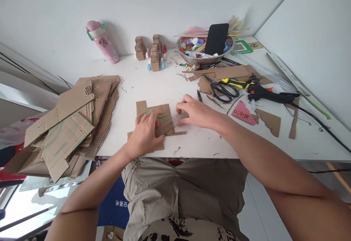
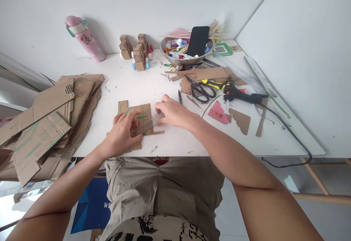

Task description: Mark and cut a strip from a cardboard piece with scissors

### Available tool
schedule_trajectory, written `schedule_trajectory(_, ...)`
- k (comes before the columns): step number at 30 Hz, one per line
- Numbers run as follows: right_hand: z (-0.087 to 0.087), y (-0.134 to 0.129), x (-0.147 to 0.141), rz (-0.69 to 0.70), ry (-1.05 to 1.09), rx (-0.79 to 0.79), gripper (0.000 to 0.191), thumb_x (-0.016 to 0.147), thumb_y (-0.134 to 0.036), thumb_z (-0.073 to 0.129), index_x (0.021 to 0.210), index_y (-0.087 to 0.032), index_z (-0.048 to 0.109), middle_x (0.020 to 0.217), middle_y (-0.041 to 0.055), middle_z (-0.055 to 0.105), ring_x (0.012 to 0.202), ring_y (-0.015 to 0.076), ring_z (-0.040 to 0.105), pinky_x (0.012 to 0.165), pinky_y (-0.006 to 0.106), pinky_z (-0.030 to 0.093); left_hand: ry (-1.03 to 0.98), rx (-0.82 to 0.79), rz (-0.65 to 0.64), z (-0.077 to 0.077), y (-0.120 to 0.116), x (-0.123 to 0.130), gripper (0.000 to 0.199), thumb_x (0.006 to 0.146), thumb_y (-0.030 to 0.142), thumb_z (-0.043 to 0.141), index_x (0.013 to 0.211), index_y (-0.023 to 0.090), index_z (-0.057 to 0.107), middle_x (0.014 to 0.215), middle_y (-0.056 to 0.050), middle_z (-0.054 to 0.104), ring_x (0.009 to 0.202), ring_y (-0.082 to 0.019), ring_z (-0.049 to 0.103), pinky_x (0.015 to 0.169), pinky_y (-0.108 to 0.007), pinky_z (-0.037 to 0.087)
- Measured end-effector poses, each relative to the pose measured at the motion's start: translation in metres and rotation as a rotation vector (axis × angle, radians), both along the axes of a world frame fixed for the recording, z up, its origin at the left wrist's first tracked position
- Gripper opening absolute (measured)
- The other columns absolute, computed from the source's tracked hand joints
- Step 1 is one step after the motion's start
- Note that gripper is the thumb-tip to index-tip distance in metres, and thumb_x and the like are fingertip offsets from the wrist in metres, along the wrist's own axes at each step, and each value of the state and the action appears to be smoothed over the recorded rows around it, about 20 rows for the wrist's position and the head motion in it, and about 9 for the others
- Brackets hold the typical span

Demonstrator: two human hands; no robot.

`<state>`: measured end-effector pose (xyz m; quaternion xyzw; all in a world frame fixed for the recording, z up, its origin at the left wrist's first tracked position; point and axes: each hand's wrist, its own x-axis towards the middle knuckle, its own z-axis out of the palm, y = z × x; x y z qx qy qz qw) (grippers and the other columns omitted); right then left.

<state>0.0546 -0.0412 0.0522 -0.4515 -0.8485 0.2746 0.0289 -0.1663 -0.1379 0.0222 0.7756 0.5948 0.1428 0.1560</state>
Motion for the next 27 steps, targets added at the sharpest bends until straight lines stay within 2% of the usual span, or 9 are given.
schedule_trajectory(3, 0.004, 0.013, 0.015, 0.104, 0.053, -0.023, 0.035, 0.078, -0.005, 0.086, 0.068, -0.023, 0.058, 0.089, 0.0012, 0.064, 0.077, 0.0185, 0.061, 0.073, 0.03, 0.043, -0.042, -0.009, -0.039, 0.008, 0.007, -0.01, 0.051, 0.09, 0.027, 0.074, 0.14, 0.029, 0.065, 0.095, 0.0, 0.077, 0.104, -0.029, 0.075, 0.126, -0.066, 0.044)
schedule_trajectory(5, 0.011, 0.024, 0.031, 0.088, 0.092, -0.066, 0.038, 0.081, -0.008, 0.083, 0.063, -0.024, 0.054, 0.071, -0.0027, 0.061, 0.07, 0.0186, 0.058, 0.069, 0.031, 0.04, -0.129, 0.021, -0.055, 0.014, 0.02, -0.023, 0.04, 0.094, 0.04, 0.076, 0.133, 0.029, 0.071, 0.101, -0.003, 0.08, 0.102, -0.028, 0.076, 0.117, -0.06, 0.054)
schedule_trajectory(8, 0.03, 0.035, 0.057, -0.2, 0.213, -0.001, 0.031, 0.084, -0.012, 0.082, 0.065, -0.025, 0.062, 0.069, -0.002, 0.065, 0.07, 0.0198, 0.06, 0.071, 0.033, 0.042, -0.222, 0.043, -0.036, 0.018, 0.046, -0.044, 0.05, 0.101, 0.061, 0.063, 0.135, 0.025, 0.073, 0.123, -0.012, 0.082, 0.112, -0.029, 0.077, 0.104, -0.047, 0.063)
schedule_trajectory(12, 0.06, 0.033, 0.079, -0.739, 0.272, 0.13, 0.034, 0.085, -0.004, 0.076, 0.064, -0.024, 0.059, 0.077, 0.0031, 0.07, 0.08, 0.0212, 0.065, 0.087, 0.038, 0.05, 0.022, -0.099, -0.12, 0.013, 0.072, -0.056, 0.072, 0.09, 0.065, 0.074, 0.149, 0.023, 0.068, 0.148, -0.015, 0.075, 0.142, -0.037, 0.068, 0.12, -0.053, 0.057)
schedule_trajectory(18, 0.063, 0.036, 0.097, -1.106, 0.148, 0.184, 0.031, 0.088, -0.002, 0.068, 0.067, -0.024, 0.059, 0.091, 0.0114, 0.075, 0.09, 0.0243, 0.068, 0.101, 0.045, 0.054, 0.235, -0.193, -0.133, 0.014, 0.09, -0.048, 0.09, 0.08, 0.064, 0.084, 0.158, 0.027, 0.06, 0.148, -0.017, 0.071, 0.145, -0.043, 0.064, 0.127, -0.062, 0.046)
schedule_trajectory(21, 0.058, 0.039, 0.098, -1.088, 0.008, 0.283, 0.011, 0.093, -0.006, 0.071, 0.096, -0.017, 0.075, 0.124, 0.0255, 0.079, 0.11, 0.0308, 0.072, 0.111, 0.05, 0.053, 0.255, -0.195, -0.138, 0.015, 0.099, -0.045, 0.095, 0.072, 0.067, 0.089, 0.153, 0.025, 0.061, 0.139, -0.016, 0.074, 0.14, -0.045, 0.067, 0.125, -0.063, 0.045)
schedule_trajectory(23, 0.056, 0.038, 0.093, -0.959, -0.138, 0.309, 0.021, 0.098, -0.013, 0.072, 0.118, -0.012, 0.077, 0.139, 0.0296, 0.075, 0.123, 0.034, 0.071, 0.115, 0.05, 0.052, 0.262, -0.198, -0.147, 0.015, 0.103, -0.043, 0.097, 0.07, 0.069, 0.088, 0.151, 0.024, 0.059, 0.138, -0.017, 0.075, 0.139, -0.045, 0.067, 0.125, -0.063, 0.043)
schedule_trajectory(25, 0.052, 0.036, 0.085, -0.776, -0.32, 0.24, 0.021, 0.103, -0.019, 0.069, 0.12, -0.014, 0.078, 0.132, 0.0259, 0.079, 0.123, 0.0354, 0.074, 0.108, 0.048, 0.057, 0.281, -0.24, -0.136, 0.017, 0.104, -0.039, 0.099, 0.069, 0.07, 0.086, 0.151, 0.023, 0.058, 0.143, -0.018, 0.073, 0.141, -0.046, 0.065, 0.128, -0.064, 0.039)
schedule_trajectory(27, 0.045, 0.036, 0.076, -0.634, -0.461, 0.16, 0.015, 0.103, -0.021, 0.068, 0.108, -0.014, 0.08, 0.115, 0.0224, 0.082, 0.114, 0.0368, 0.077, 0.095, 0.045, 0.06, 0.303, -0.316, -0.1, 0.021, 0.102, -0.035, 0.103, 0.067, 0.072, 0.085, 0.152, 0.022, 0.056, 0.15, -0.021, 0.07, 0.147, -0.047, 0.06, 0.131, -0.064, 0.033)
